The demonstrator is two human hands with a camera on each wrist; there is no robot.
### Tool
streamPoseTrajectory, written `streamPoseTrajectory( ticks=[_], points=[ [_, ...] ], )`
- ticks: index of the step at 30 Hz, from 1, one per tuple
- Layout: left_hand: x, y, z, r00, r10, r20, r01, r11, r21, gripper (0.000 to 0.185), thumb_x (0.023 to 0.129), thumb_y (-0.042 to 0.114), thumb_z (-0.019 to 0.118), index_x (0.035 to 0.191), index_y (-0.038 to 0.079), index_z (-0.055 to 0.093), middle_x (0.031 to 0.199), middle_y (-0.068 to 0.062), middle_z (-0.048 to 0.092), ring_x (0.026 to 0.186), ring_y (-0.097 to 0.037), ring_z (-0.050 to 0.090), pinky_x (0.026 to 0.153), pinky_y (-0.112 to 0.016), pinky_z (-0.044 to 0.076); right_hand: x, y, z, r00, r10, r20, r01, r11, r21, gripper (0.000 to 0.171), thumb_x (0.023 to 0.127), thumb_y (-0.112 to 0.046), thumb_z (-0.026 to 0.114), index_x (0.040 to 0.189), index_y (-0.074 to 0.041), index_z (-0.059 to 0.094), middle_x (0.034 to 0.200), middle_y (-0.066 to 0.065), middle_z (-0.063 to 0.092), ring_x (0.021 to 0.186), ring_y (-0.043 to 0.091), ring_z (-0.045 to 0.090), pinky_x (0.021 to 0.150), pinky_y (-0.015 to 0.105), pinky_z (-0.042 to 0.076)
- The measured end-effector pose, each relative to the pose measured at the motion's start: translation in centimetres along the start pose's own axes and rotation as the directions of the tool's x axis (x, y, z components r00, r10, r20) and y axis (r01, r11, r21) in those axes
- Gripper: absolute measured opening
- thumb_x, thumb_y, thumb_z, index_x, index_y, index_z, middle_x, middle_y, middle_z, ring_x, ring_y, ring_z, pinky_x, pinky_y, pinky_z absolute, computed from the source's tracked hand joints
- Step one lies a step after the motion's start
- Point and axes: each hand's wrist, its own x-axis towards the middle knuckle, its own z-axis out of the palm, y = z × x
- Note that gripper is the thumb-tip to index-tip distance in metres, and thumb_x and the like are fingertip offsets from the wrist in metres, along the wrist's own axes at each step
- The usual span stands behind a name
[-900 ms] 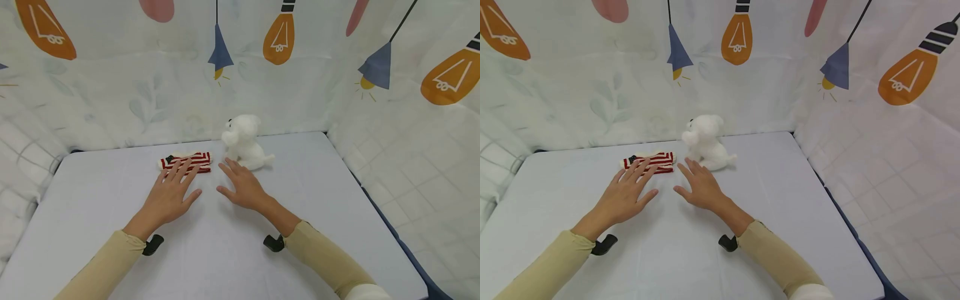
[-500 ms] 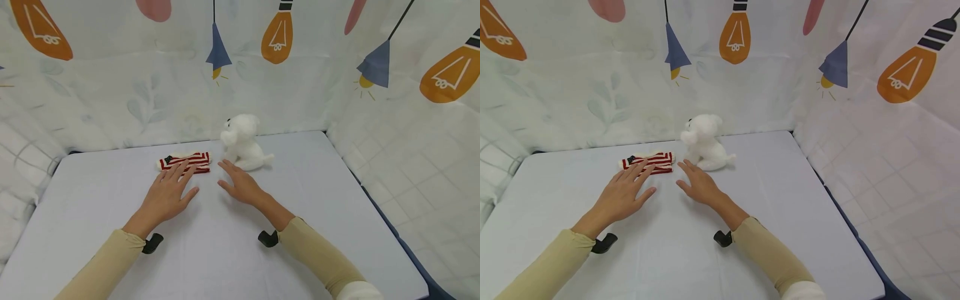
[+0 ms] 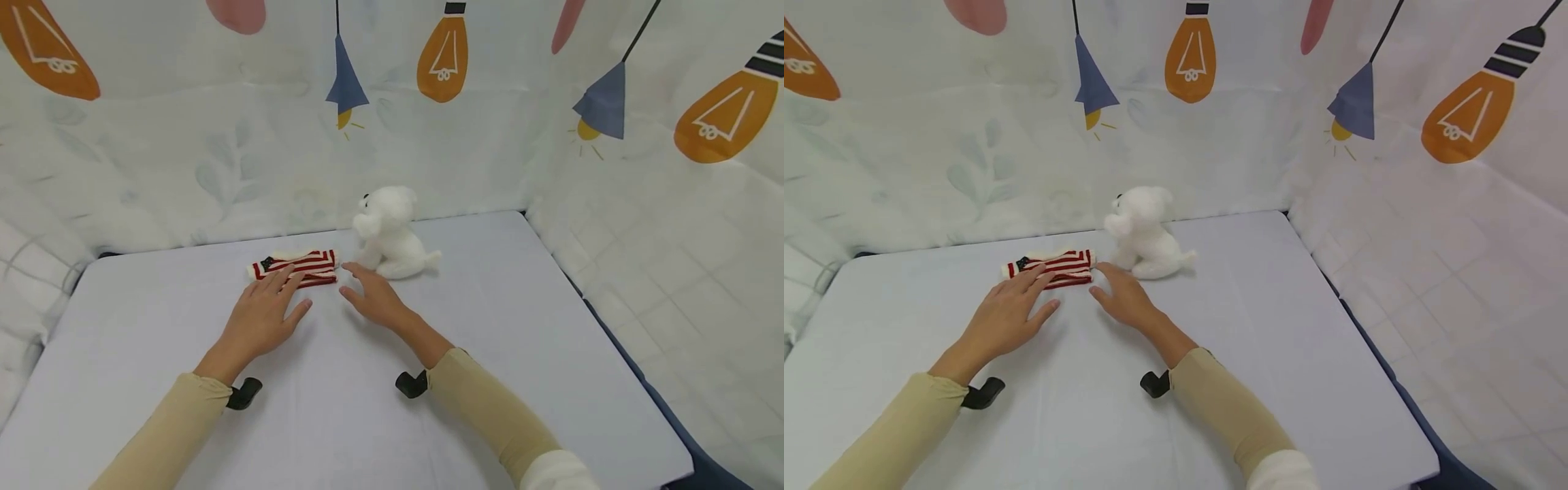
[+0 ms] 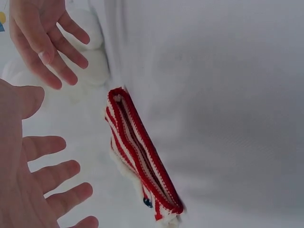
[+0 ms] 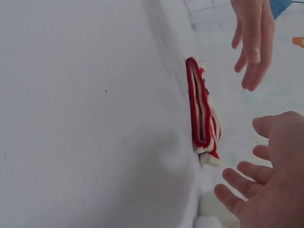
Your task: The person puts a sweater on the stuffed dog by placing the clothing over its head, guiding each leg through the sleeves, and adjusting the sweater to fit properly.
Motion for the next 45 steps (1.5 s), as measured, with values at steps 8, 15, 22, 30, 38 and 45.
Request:
streamPoseTrajectory(
  ticks=[8, 15, 22, 30, 38, 45],
  points=[
    [0.8, 0.1, 0.5, 0.999, -0.008, 0.036, 0.009, 0.999, -0.033, 0.064, 0.098, 0.045, 0.049, 0.148, 0.007, 0.036, 0.153, -0.018, 0.036, 0.139, -0.041, 0.034, 0.112, -0.063, 0.024, 0.4, 0.9, -1.3, 0.986, -0.012, -0.166, 0.016, 1.0, 0.025, 0.044, 0.098, -0.025, 0.057, 0.139, -0.011, 0.05, 0.14, 0.006, 0.054, 0.125, 0.024, 0.055, 0.102, 0.039, 0.047],
    [1.7, 0.6, 1.1, 0.998, -0.008, 0.068, 0.013, 0.998, -0.067, 0.062, 0.099, 0.042, 0.047, 0.148, 0.006, 0.037, 0.155, -0.019, 0.033, 0.14, -0.041, 0.033, 0.113, -0.063, 0.023, 1.1, 2.3, -3.0, 0.916, -0.026, -0.4, 0.016, 0.999, -0.027, 0.033, 0.094, -0.019, 0.062, 0.125, -0.006, 0.059, 0.124, 0.006, 0.063, 0.112, 0.022, 0.06, 0.094, 0.034, 0.05],
    [2.4, 1.0, 1.5, 0.997, 0.0, 0.071, 0.006, 0.996, -0.093, 0.062, 0.099, 0.041, 0.047, 0.149, 0.006, 0.036, 0.155, -0.018, 0.033, 0.141, -0.039, 0.033, 0.114, -0.062, 0.022, 1.4, 3.2, -4.0, 0.796, 0.057, -0.602, -0.11, 0.993, -0.052, 0.032, 0.088, -0.021, 0.071, 0.116, -0.009, 0.061, 0.118, 0.007, 0.062, 0.111, 0.026, 0.055, 0.094, 0.04, 0.047],
    [3.8, 1.1, 1.8, 0.995, -0.011, 0.098, 0.024, 0.992, -0.127, 0.062, 0.1, 0.043, 0.045, 0.15, 0.007, 0.034, 0.156, -0.017, 0.032, 0.142, -0.039, 0.031, 0.114, -0.062, 0.022, 2.1, 4.2, -4.3, 0.798, 0.074, -0.598, -0.168, 0.98, -0.102, 0.052, 0.082, -0.026, 0.078, 0.123, -0.01, 0.052, 0.13, 0.01, 0.053, 0.119, 0.031, 0.051, 0.096, 0.046, 0.044],
    [5.3, 1.2, 2.5, 0.991, -0.033, 0.133, 0.054, 0.986, -0.16, 0.063, 0.1, 0.043, 0.044, 0.15, 0.007, 0.033, 0.156, -0.018, 0.031, 0.143, -0.04, 0.03, 0.115, -0.06, 0.021, 3.0, 4.9, -4.4, 0.827, 0.112, -0.551, -0.206, 0.972, -0.112, 0.062, 0.083, -0.031, 0.076, 0.133, -0.009, 0.046, 0.14, 0.009, 0.047, 0.13, 0.03, 0.044, 0.102, 0.051, 0.04],
    [5.9, 1.1, 3.2, 0.989, -0.04, 0.139, 0.066, 0.979, -0.192, 0.061, 0.1, 0.04, 0.046, 0.149, 0.006, 0.034, 0.155, -0.018, 0.033, 0.142, -0.04, 0.031, 0.115, -0.059, 0.024, 3.6, 5.6, -3.5, 0.838, 0.159, -0.522, -0.244, 0.965, -0.099, 0.075, 0.081, -0.033, 0.078, 0.142, -0.009, 0.041, 0.143, 0.011, 0.047, 0.134, 0.031, 0.043, 0.104, 0.052, 0.039]
  ],
)
